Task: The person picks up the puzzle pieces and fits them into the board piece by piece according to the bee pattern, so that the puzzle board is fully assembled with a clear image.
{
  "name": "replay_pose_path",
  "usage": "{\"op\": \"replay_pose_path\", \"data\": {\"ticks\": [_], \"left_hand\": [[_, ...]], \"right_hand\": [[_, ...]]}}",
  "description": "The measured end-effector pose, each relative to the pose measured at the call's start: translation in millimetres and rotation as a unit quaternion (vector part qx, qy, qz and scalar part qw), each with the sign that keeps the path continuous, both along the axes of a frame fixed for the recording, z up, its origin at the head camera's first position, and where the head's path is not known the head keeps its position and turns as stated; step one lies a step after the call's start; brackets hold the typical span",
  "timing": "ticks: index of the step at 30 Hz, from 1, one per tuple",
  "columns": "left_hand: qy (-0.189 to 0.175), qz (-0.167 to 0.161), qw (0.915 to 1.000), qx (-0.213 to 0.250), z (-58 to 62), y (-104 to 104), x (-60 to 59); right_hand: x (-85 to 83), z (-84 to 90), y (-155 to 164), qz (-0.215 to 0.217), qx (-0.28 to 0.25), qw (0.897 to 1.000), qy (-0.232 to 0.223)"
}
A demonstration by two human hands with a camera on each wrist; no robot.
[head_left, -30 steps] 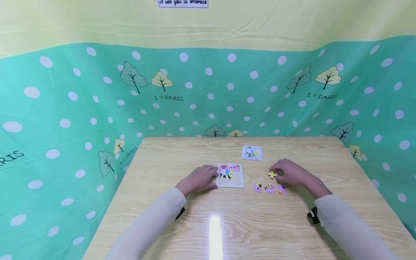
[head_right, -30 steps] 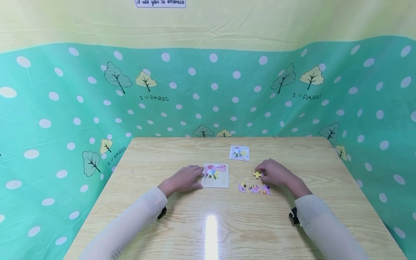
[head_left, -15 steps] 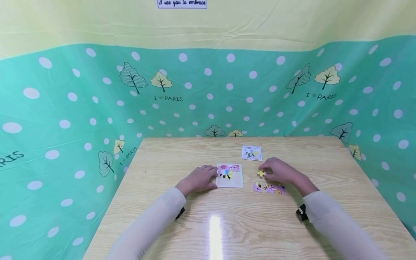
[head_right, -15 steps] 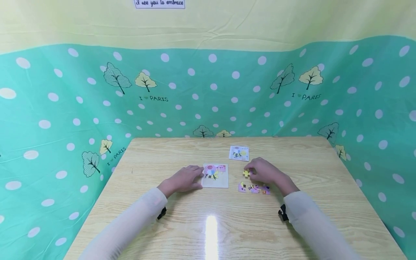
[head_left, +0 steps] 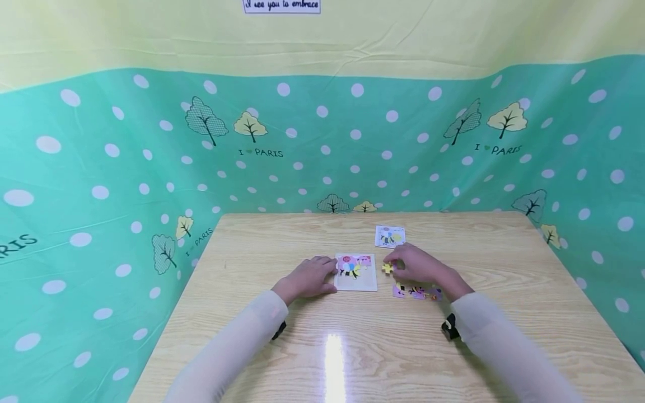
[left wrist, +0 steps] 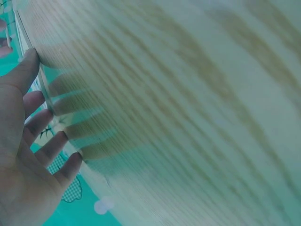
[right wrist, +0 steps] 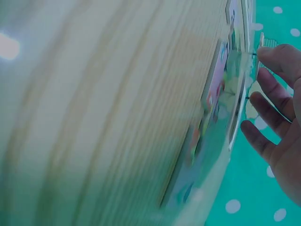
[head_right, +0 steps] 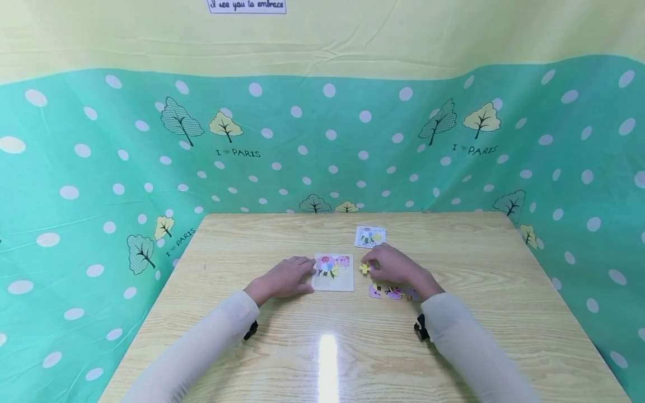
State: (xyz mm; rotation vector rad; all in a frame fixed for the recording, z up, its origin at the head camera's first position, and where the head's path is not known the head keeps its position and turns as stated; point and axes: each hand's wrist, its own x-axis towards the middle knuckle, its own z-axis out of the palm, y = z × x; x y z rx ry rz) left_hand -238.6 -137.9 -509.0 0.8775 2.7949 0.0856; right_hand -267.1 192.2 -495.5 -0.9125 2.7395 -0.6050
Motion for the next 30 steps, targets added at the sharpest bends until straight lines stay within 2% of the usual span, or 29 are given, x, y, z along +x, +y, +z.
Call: {"op": "replay_pose_path", "data": {"ticks": [11, 19, 30], "left_hand": [[-0.004, 0.000, 1.0000, 0.005, -0.6, 0, -0.7], [-0.002, -0.001, 1.0000, 0.003, -1.1, -1, -1.5], [-0.002, -0.003, 1.0000, 0.000, -1.6, -2, -1.8]], "right_hand": [[-3.0, -4.2, -29, 0.026, -0.004, 1.000, 0.001], [-3.0, -3.5, -47, 0.042, 0.009, 0.999, 0.021], [-2.9, -8.5, -60, 0.037, 0.041, 0.998, 0.029]]}}
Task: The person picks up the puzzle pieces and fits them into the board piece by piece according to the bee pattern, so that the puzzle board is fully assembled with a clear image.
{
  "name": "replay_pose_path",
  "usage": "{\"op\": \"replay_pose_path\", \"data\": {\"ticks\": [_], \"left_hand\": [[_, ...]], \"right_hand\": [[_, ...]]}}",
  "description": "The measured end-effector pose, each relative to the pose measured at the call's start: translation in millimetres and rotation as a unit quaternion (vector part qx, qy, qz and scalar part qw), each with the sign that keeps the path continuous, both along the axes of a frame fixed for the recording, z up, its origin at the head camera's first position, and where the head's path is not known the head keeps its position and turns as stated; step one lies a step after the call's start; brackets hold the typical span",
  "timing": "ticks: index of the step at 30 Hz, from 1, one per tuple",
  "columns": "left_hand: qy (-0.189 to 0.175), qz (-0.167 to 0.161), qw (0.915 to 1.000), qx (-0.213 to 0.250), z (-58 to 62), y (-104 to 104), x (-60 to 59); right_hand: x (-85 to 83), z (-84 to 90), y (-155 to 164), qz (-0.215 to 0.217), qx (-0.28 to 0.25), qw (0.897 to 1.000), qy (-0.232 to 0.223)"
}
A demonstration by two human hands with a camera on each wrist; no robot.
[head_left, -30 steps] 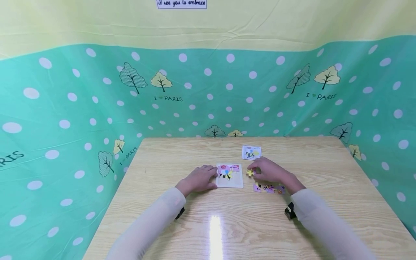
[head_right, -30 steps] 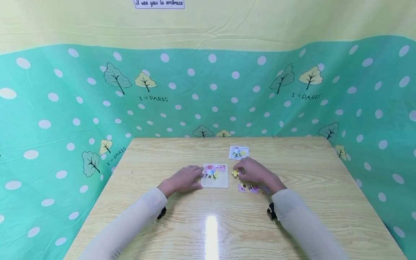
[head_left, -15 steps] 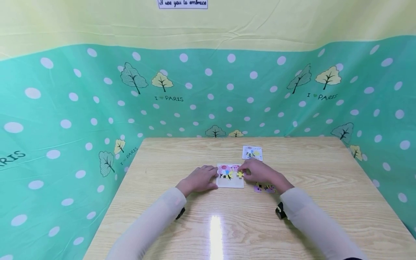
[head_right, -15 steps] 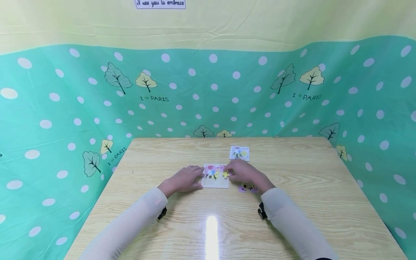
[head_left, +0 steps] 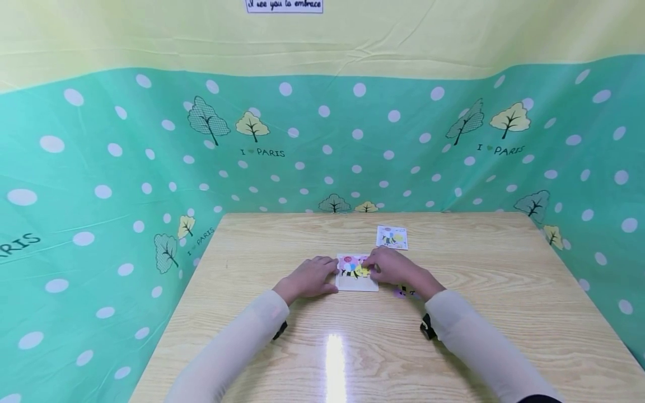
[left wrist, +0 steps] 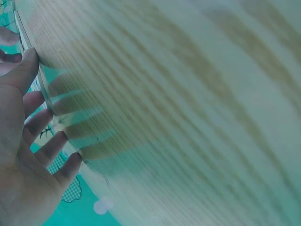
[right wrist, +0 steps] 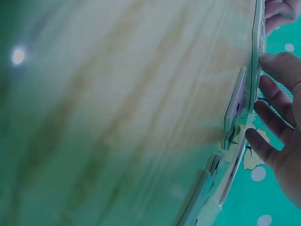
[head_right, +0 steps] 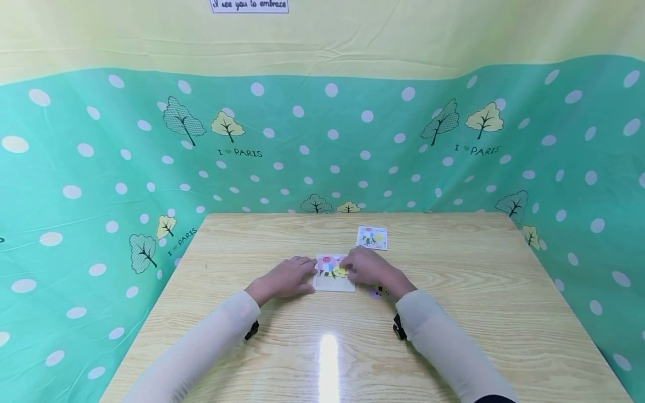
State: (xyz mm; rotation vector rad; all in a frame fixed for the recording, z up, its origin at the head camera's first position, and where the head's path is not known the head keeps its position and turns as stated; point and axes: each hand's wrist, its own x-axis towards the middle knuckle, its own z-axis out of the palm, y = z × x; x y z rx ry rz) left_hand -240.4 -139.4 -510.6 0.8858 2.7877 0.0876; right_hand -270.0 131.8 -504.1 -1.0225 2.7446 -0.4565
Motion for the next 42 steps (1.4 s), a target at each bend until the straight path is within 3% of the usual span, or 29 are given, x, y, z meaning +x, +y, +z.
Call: {"op": "replay_pose_path", "data": {"ticks": [24, 42], "left_hand": [[-0.003, 0.004, 1.0000, 0.005, -1.4, -0.1, -0.4], [0.005, 0.003, 1.0000, 0.003, 1.4, 1.9, 0.6]], "right_hand": [[-1.9, -2.4, -6.9, 0.012, 0.036, 0.999, 0.027], [-2.0, -1.5, -10.2, -0.006, 0.034, 0.999, 0.023]]}}
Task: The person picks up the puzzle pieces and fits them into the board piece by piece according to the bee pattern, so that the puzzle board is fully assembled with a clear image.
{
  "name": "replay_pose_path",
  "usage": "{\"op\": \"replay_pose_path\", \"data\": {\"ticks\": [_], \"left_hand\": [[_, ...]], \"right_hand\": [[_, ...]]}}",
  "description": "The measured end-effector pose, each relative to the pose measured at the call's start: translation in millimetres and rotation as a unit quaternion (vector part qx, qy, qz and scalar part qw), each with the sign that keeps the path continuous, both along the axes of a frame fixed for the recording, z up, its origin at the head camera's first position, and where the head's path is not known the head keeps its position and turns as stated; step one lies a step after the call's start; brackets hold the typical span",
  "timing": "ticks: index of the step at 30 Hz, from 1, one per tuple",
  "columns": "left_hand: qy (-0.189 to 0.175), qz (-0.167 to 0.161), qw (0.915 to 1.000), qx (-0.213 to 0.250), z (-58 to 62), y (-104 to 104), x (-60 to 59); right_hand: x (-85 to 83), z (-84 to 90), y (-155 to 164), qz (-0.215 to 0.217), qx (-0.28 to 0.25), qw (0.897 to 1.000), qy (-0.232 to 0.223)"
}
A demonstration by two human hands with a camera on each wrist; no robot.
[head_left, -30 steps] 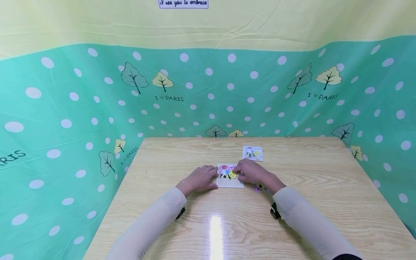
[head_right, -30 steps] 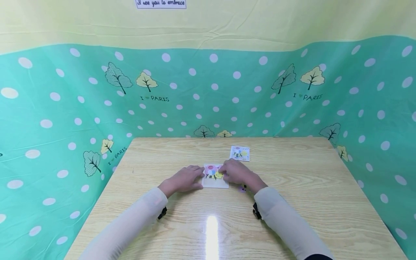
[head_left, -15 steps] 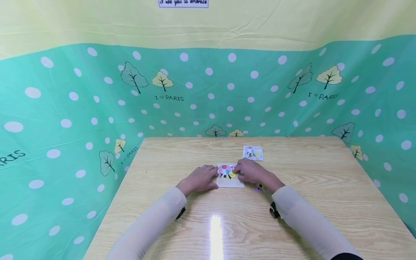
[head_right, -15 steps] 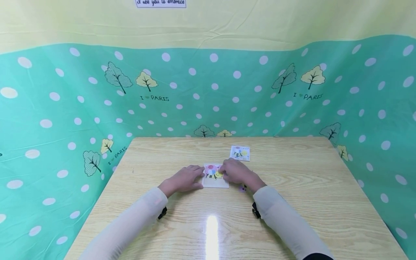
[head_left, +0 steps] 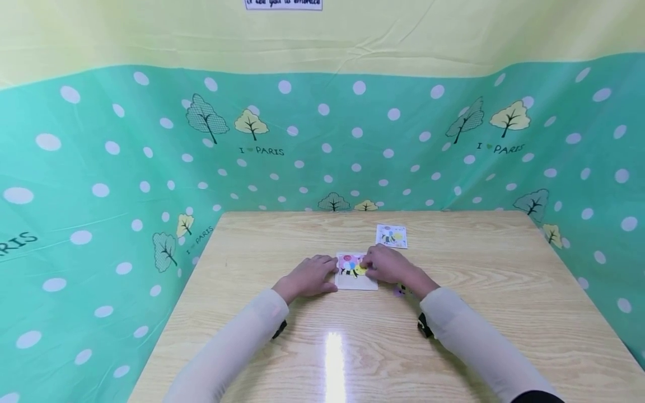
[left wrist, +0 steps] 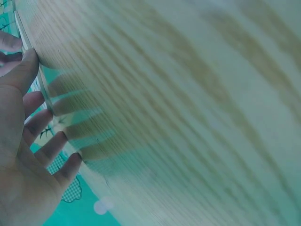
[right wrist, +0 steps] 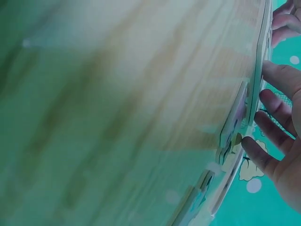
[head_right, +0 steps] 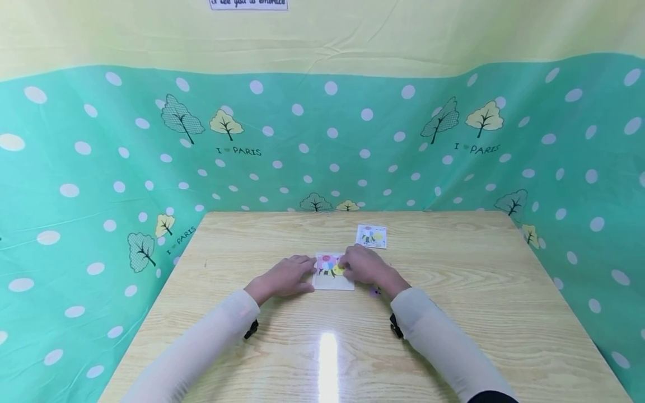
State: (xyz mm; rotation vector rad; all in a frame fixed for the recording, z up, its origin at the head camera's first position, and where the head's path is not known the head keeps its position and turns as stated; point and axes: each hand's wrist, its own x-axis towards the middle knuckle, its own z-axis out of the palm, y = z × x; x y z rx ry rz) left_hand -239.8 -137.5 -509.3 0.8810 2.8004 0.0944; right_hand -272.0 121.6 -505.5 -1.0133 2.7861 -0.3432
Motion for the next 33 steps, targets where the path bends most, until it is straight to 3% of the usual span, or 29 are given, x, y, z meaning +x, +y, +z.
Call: {"op": "replay_pose_path", "data": {"ticks": [8, 16, 33], "left_hand": [[0.003, -0.003, 1.0000, 0.003, -3.9, -1, 0.7], [0.003, -0.003, 1.0000, 0.002, -3.1, -1, 1.1], [-0.005, -0.001, 0.9999, 0.009, 0.6, -1, 0.8]], "right_hand": [[1.6, -1.5, -2, -0.013, -0.006, 1.000, -0.005], [5.6, 12.0, 8, -0.018, -0.051, 0.998, -0.010], [14.1, 17.6, 42, -0.006, -0.033, 0.999, -0.008]]}}
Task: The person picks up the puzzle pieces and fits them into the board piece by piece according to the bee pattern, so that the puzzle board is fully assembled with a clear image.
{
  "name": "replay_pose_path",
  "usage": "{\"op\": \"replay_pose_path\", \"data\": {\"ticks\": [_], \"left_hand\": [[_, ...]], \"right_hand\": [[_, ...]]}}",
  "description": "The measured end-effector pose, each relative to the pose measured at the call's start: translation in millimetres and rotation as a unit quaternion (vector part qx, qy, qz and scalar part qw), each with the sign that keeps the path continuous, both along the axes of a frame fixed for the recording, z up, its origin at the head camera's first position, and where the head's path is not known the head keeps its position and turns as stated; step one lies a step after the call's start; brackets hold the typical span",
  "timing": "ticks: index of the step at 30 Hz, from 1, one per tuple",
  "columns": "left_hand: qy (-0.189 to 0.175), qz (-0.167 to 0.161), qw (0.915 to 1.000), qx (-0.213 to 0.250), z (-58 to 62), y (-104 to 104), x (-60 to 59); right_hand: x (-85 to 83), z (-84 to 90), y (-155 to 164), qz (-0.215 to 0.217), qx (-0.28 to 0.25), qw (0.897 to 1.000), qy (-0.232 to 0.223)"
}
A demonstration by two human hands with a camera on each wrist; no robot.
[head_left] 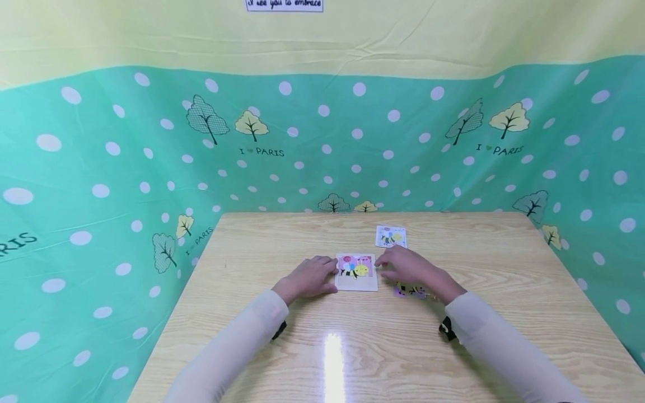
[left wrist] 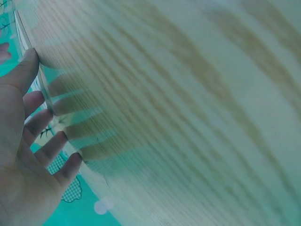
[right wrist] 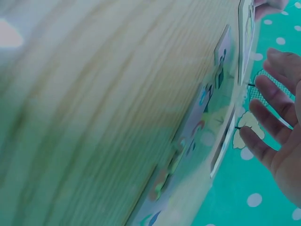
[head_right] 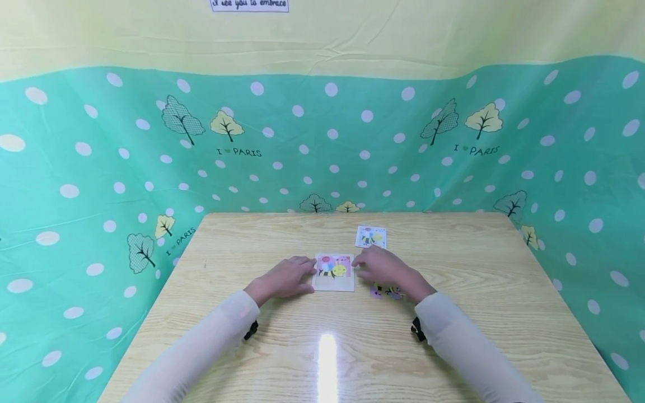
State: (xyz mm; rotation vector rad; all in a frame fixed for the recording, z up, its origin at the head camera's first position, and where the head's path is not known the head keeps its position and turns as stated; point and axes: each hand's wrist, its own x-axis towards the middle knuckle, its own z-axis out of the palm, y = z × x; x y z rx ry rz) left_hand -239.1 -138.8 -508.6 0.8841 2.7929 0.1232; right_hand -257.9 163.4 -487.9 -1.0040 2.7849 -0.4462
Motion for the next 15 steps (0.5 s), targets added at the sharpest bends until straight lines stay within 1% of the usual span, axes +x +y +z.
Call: {"op": "replay_pose_path", "data": {"ticks": [12, 15], "left_hand": [[0.000, 0.000, 1.0000, -0.001, 0.0, 0, 0.4], [-0.002, 0.002, 1.0000, -0.001, 0.0, 0, 0.1]], "right_hand": [[13.0, -1.7, 21, -0.001, 0.015, 1.000, -0.009], [16.1, -1.6, 26, 0.006, 0.014, 1.000, -0.007]]}}
